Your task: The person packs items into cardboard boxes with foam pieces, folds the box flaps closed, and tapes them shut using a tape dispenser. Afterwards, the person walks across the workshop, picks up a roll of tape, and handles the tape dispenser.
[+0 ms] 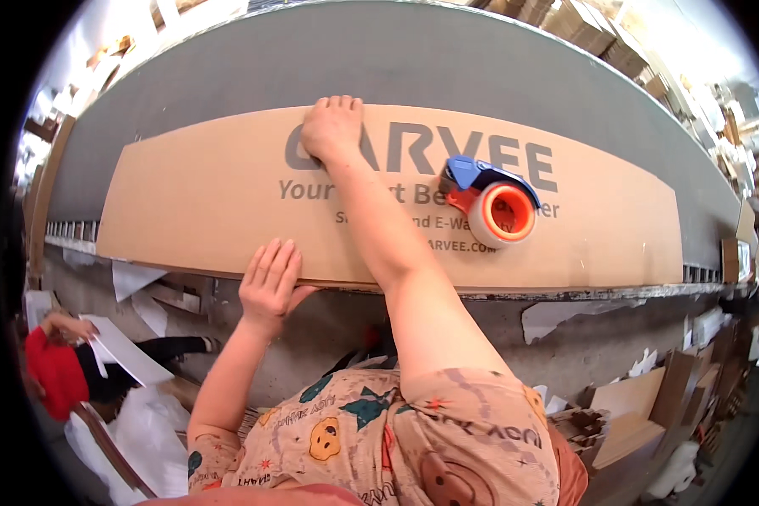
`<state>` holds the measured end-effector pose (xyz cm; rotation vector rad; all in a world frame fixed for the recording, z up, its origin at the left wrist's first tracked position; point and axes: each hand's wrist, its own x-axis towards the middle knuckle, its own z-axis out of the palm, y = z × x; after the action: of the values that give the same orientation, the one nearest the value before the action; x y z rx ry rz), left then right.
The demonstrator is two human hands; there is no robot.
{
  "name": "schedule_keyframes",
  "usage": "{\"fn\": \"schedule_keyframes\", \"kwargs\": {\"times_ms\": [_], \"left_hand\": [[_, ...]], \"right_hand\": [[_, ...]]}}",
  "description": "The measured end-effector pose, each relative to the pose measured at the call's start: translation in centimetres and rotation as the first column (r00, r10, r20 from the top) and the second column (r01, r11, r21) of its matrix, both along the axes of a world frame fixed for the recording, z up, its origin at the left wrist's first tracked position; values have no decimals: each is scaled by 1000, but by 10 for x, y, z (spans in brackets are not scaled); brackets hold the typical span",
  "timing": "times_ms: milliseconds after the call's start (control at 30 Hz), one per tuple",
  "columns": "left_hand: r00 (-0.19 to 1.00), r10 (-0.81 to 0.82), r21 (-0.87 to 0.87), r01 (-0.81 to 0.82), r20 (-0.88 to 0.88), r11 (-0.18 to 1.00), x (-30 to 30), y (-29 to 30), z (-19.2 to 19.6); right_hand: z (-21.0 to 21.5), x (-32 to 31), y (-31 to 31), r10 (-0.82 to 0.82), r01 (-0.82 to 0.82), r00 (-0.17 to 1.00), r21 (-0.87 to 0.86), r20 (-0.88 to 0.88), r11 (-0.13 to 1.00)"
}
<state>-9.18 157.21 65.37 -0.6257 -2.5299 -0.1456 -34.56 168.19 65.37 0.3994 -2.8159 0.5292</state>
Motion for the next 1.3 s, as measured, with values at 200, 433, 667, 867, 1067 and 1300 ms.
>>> {"fn": "schedule_keyframes", "kwargs": {"times_ms": [200, 433, 667, 867, 1067, 1300], "left_hand": [[960, -169, -211, 217, 223, 953, -24, 2, 17], [971, -149, -205, 187, 188, 961, -14, -26, 16], [932, -327, -106, 345, 158, 932, -25, -30, 9], [887, -447, -41, 453, 114, 890, -30, -40, 0], [852, -521, -30, 523, 51, 852, -33, -51, -7], [836, -549, -12, 549, -8, 836, -26, -58, -10]], "right_hand": [[-1, 17, -8, 22, -26, 998, -87, -50, 996], [159, 132, 158, 279, -309, 942, -156, -188, 938], [121, 123, 239, -144, 38, 788, 187, 598, 982], [90, 197, 225, -287, 789, 484, -271, 827, 551], [58, 349, 157, -247, 722, 573, -624, 781, -299], [74, 310, 95, -144, 455, 872, -884, 467, -110]]}}
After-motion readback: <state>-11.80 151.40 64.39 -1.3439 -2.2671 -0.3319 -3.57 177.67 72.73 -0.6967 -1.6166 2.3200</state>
